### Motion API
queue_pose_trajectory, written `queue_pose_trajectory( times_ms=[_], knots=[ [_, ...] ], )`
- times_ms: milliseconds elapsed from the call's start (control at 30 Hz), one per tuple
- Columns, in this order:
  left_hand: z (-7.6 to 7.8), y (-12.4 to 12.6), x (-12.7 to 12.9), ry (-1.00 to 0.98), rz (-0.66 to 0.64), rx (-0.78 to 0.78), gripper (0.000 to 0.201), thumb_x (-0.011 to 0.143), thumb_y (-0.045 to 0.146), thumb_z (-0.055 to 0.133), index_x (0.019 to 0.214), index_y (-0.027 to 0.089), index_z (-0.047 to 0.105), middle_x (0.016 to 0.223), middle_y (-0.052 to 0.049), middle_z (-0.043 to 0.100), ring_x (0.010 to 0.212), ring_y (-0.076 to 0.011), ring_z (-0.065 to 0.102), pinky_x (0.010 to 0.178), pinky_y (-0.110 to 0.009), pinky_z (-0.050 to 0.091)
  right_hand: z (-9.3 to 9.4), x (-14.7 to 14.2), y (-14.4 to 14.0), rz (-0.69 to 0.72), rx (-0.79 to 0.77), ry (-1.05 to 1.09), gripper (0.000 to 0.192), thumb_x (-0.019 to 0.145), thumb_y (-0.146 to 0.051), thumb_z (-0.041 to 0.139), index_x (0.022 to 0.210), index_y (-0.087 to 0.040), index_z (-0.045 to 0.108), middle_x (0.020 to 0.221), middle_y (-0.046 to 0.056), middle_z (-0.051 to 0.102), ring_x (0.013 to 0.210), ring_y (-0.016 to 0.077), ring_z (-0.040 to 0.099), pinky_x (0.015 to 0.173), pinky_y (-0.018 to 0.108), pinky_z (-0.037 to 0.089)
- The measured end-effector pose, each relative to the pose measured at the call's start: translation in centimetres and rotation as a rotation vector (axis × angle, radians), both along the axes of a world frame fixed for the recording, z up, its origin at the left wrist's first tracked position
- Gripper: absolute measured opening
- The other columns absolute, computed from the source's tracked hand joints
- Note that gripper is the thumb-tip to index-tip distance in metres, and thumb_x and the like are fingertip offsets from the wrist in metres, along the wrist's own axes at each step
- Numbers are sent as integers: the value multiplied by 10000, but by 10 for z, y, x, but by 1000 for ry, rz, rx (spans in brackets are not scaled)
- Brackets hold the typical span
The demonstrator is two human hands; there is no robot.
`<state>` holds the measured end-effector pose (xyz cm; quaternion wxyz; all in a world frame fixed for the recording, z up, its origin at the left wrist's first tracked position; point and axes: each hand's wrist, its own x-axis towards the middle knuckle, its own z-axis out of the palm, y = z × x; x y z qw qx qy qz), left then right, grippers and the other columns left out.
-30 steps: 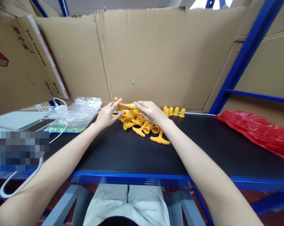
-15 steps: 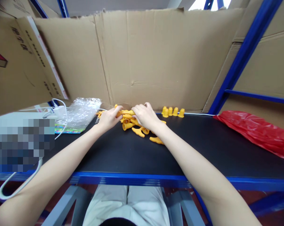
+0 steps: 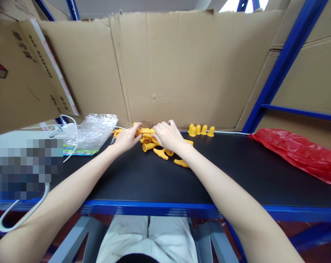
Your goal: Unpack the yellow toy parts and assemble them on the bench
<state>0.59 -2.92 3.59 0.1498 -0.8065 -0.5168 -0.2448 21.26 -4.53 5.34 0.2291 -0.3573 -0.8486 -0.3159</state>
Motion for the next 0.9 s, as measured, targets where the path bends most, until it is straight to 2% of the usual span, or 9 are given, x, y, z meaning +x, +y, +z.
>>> queue_pose_trajectory(
  times_ms=[267, 433, 533, 667, 900],
  knots=[
    [1, -1, 2, -86, 8, 35, 494, 889, 344, 416, 1313, 162, 237, 816, -67, 659, 676, -199, 646, 656, -304, 469, 7, 0, -5, -25, -24, 38, 211, 906, -234, 423, 1013, -118, 563, 971, 130, 616, 883, 241, 505, 730, 331, 266],
    [2, -4, 3, -71, 17, 127, 545, 889, 317, 432, 1373, 189, 218, 944, -87, 667, 700, -193, 654, 643, -284, 465, 1, 0, -4, -63, -35, 38, 289, 921, -246, 395, 1121, -96, 540, 967, 122, 628, 909, 244, 509, 756, 334, 264],
    [3, -6, 3, -72, 15, 192, 493, 903, 332, 421, 1365, 218, 293, 1069, -104, 644, 790, -194, 657, 664, -273, 467, -2, 1, -1, -86, -38, 57, 336, 935, -253, 357, 1186, -84, 503, 975, 119, 629, 901, 238, 511, 758, 336, 260],
    [2, -5, 4, -30, 9, 187, 386, 916, 345, 397, 1281, 224, 436, 1049, -92, 657, 873, -203, 649, 668, -269, 473, -3, 3, 2, -98, -49, 70, 281, 921, -252, 376, 1108, -109, 530, 956, 111, 628, 888, 234, 514, 757, 341, 252],
    [1, -5, 7, -19, -6, 159, 370, 895, 298, 423, 1250, 207, 472, 1011, -82, 670, 879, -197, 645, 677, -276, 478, -2, 5, 2, -79, -85, 71, 212, 840, -164, 437, 1029, -123, 522, 971, 108, 632, 886, 229, 541, 755, 335, 256]
  ],
)
